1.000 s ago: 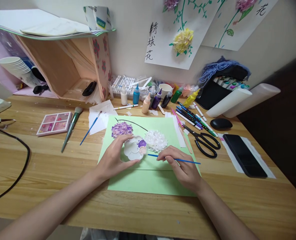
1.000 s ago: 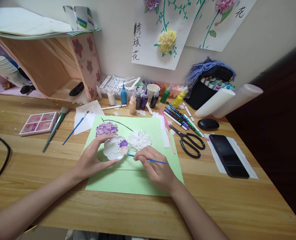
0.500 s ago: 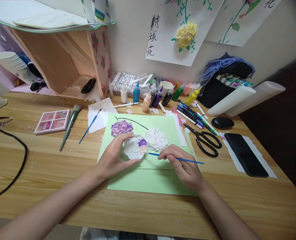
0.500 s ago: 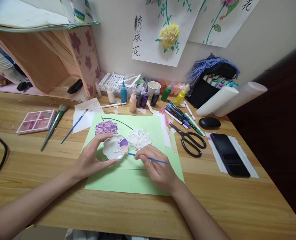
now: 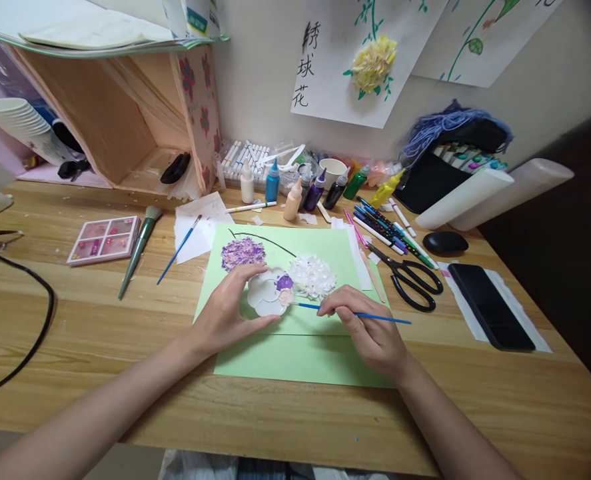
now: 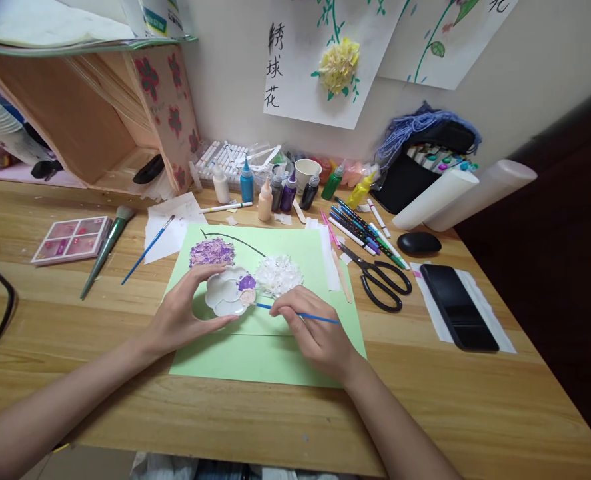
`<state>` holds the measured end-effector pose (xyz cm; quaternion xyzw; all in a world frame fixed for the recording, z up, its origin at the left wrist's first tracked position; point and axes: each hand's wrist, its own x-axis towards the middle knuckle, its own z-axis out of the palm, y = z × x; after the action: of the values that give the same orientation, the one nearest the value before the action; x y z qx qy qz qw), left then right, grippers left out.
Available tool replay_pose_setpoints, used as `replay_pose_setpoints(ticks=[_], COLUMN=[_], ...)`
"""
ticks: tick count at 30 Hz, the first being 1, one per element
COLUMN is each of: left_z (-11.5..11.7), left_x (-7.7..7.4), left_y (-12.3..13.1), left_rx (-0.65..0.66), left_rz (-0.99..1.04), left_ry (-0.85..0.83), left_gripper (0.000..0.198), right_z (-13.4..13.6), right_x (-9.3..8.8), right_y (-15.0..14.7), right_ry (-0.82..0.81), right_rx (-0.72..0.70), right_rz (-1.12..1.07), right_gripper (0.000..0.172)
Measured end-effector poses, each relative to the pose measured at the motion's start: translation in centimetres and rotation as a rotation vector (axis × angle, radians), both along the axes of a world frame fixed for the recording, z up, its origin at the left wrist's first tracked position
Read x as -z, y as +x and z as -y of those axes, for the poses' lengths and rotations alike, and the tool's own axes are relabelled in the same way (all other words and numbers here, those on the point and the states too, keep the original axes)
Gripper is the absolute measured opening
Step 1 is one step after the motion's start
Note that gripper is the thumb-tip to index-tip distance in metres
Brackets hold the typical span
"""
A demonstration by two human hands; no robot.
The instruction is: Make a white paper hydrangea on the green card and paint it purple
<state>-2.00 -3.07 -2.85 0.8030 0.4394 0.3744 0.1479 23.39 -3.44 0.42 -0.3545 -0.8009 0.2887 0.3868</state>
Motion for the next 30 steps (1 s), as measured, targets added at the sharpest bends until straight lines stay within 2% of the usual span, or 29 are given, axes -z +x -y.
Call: replay_pose_setpoints(ticks=[3, 7, 11, 20, 30], left_z=[0.01, 0.01, 0.0, -0.02, 0.02], left_x=[-0.09, -0.24, -0.27, -0.07, -0.28], left_y=[0.0, 0.05, 0.08, 0.1, 0.07], left_rx=[0.003, 0.009, 0.005, 0.004, 0.003], left_rz=[0.005, 0.006, 0.006, -0.004, -0.003], left_ry=[0.008, 0.021, 0.021, 0.018, 0.022], left_gripper=[0.068, 0.067, 0.067, 0.067, 0.066], right_z=[-0.03, -0.02, 0.04, 0.07, 0.05], right_x=[-0.04, -0.11, -0.16, 0.09, -0.04], right_y=[-0.01, -0.09, -0.08, 0.09, 0.3], right_ry=[0.036, 0.014, 0.021, 0.019, -0.042], right_rx=[0.027, -0.018, 0.022, -0.029, 0.048], right_rz=[-0.007, 0.001, -0.003, 0.013, -0.018], right_gripper=[0.026, 0.027, 0.028, 0.026, 0.026])
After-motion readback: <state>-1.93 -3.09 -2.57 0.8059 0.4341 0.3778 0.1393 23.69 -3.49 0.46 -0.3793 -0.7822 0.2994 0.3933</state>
